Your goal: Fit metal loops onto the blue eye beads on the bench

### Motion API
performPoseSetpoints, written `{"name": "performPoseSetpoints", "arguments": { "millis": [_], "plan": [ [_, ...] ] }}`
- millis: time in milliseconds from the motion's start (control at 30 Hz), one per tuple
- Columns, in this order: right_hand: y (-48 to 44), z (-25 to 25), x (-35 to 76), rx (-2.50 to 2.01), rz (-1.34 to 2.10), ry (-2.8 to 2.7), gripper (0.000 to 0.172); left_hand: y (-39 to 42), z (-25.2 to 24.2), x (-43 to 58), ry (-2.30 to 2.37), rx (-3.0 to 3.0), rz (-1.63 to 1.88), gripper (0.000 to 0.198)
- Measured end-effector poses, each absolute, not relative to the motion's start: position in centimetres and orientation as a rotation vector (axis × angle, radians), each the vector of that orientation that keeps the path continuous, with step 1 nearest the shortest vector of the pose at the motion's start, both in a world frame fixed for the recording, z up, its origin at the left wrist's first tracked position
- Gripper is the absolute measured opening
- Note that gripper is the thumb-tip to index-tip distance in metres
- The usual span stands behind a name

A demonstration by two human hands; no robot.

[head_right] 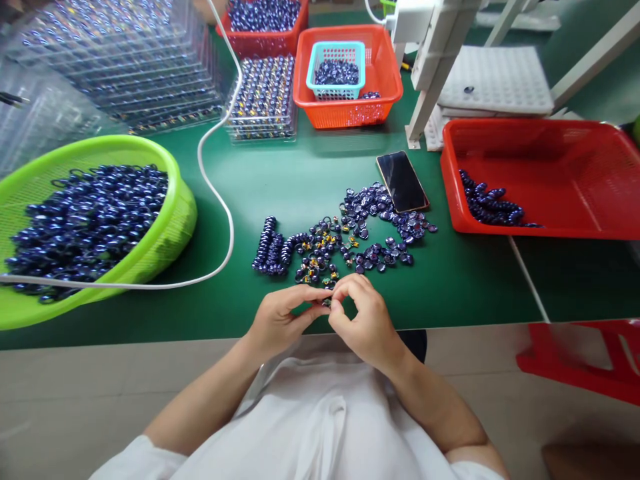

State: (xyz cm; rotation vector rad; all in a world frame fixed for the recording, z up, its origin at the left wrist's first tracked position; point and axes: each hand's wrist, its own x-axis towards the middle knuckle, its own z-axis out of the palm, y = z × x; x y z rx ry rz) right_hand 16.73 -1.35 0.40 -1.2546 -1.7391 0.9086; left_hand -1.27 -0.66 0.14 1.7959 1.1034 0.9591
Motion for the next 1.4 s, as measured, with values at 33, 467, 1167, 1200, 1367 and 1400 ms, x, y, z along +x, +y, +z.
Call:
{"name": "performPoseSetpoints", "arguments": {
  "millis": [33, 467, 1167, 1200, 1367, 1400],
  "plan": [
    [-1.4, 0.4, 16.7, -1.257, 0.918, -1.734, 0.016, -0.7, 0.1, -1.3, 1.098, 1.793, 0.960, 0.017],
    [-1.1, 0.4, 16.6, -1.356, 0.965, -1.681, 0.015, -0.9, -0.1, -0.8, 1.065, 1.781, 1.031, 0.024],
    [-1.2, 0.1, 16.6, -1.332, 1.128, -1.558, 0.006, -1.8, -0.1, -0.3, 1.157, 1.124, 1.006, 0.021],
    [-1.1, 0.1, 16.6, -1.328, 1.147, -1.550, 0.006, -1.8, -0.1, -0.2, 1.164, 1.132, 1.010, 0.021],
    [-0.8, 0.2, 16.6, -1.373, 1.105, -1.599, 0.005, -1.8, 0.1, 0.1, 1.161, 1.030, 1.006, 0.024],
    [-0.8, 0.3, 16.6, -1.373, 1.087, -1.623, 0.004, -1.7, 0.2, 0.1, 1.160, 0.989, 1.006, 0.024]
  ]
}}
